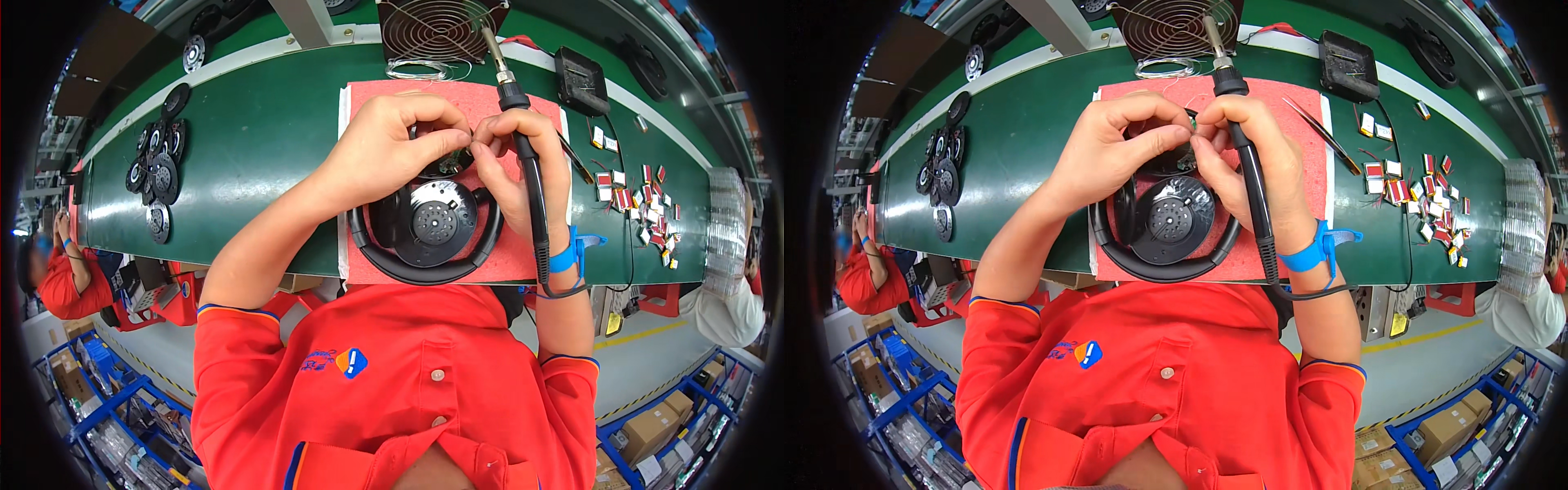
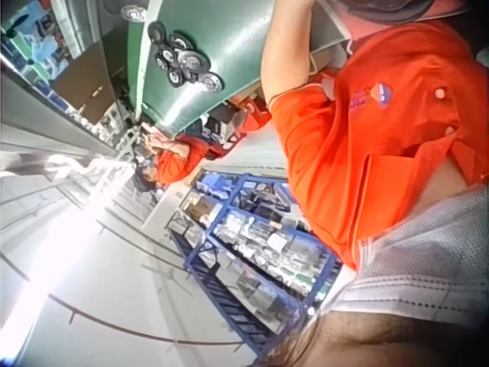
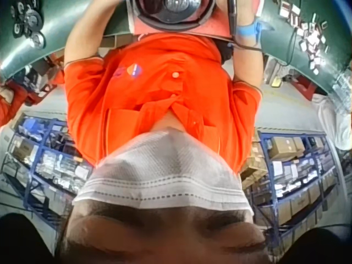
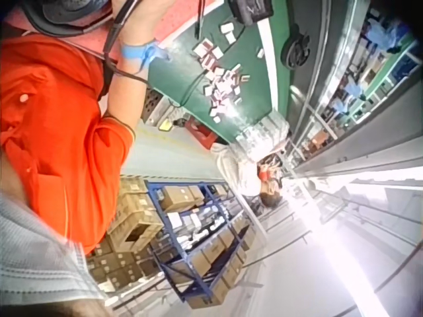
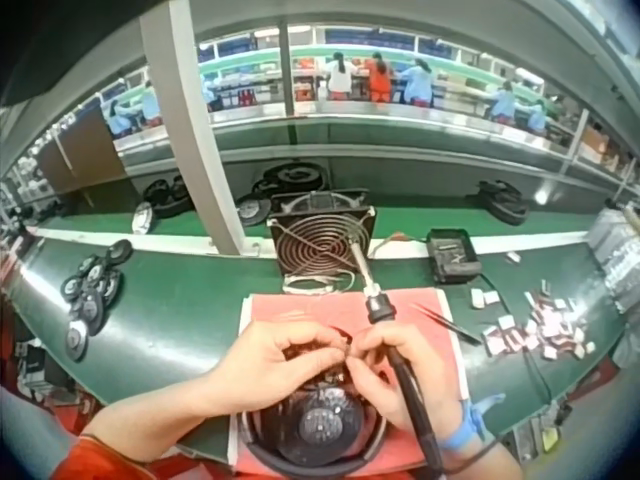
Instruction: Soldering wires and components onto a printed circuit board for headphone assembly.
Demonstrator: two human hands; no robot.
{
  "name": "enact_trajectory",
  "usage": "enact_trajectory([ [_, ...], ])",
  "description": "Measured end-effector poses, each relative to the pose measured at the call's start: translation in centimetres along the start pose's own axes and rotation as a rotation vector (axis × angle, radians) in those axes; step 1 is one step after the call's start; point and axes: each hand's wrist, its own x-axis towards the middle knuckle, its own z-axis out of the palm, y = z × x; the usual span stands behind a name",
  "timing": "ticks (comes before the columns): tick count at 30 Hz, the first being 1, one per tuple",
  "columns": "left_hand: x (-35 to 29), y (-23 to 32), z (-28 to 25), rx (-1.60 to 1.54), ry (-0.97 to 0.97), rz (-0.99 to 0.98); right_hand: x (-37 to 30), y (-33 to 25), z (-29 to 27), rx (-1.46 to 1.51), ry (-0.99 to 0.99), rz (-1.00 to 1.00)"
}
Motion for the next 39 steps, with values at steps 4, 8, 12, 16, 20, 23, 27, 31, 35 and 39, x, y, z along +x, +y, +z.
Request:
enact_trajectory([
  [4, -0.3, 0.2, -0.2, 0.153, 0.007, 0.074, 0.0, -0.1, 0.2, -0.027, 0.004, 0.014],
  [8, -0.2, 0.2, -0.2, 0.075, -0.003, 0.027, 0.0, 0.2, 0.3, 0.021, 0.028, 0.001],
  [12, -0.2, -0.3, -0.1, 0.092, 0.073, 0.07, -0.1, -0.3, 0.7, 0.032, 0.054, 0.049],
  [16, 0.1, 0.0, -0.5, 0.01, 0.093, -0.03, -0.2, -0.3, 0.7, -0.118, 0.006, 0.072],
  [20, 0.2, -0.2, -0.7, -0.075, 0.072, -0.103, -0.3, 0.5, 0.2, -0.12, 0.052, 0.036],
  [23, 0.3, -0.5, -0.4, -0.086, 0.069, -0.079, -0.2, 0.6, 0.2, -0.086, 0.056, 0.026],
  [27, 0.2, -0.5, -0.2, -0.072, 0.053, -0.059, -0.2, 0.4, 0.6, -0.003, 0.067, 0.05],
  [31, 0.1, -0.8, -0.1, -0.03, 0.036, -0.038, -0.3, 0.4, 0.6, 0.03, 0.067, 0.057],
  [35, 0.1, -0.8, 0.1, -0.001, 0.041, 0.009, -0.2, 0.4, 0.4, 0.024, 0.073, 0.058],
  [39, 0.4, -1.1, 0.0, 0.122, 0.038, 0.098, -0.1, 0.1, 0.6, 0.007, 0.071, 0.078],
])
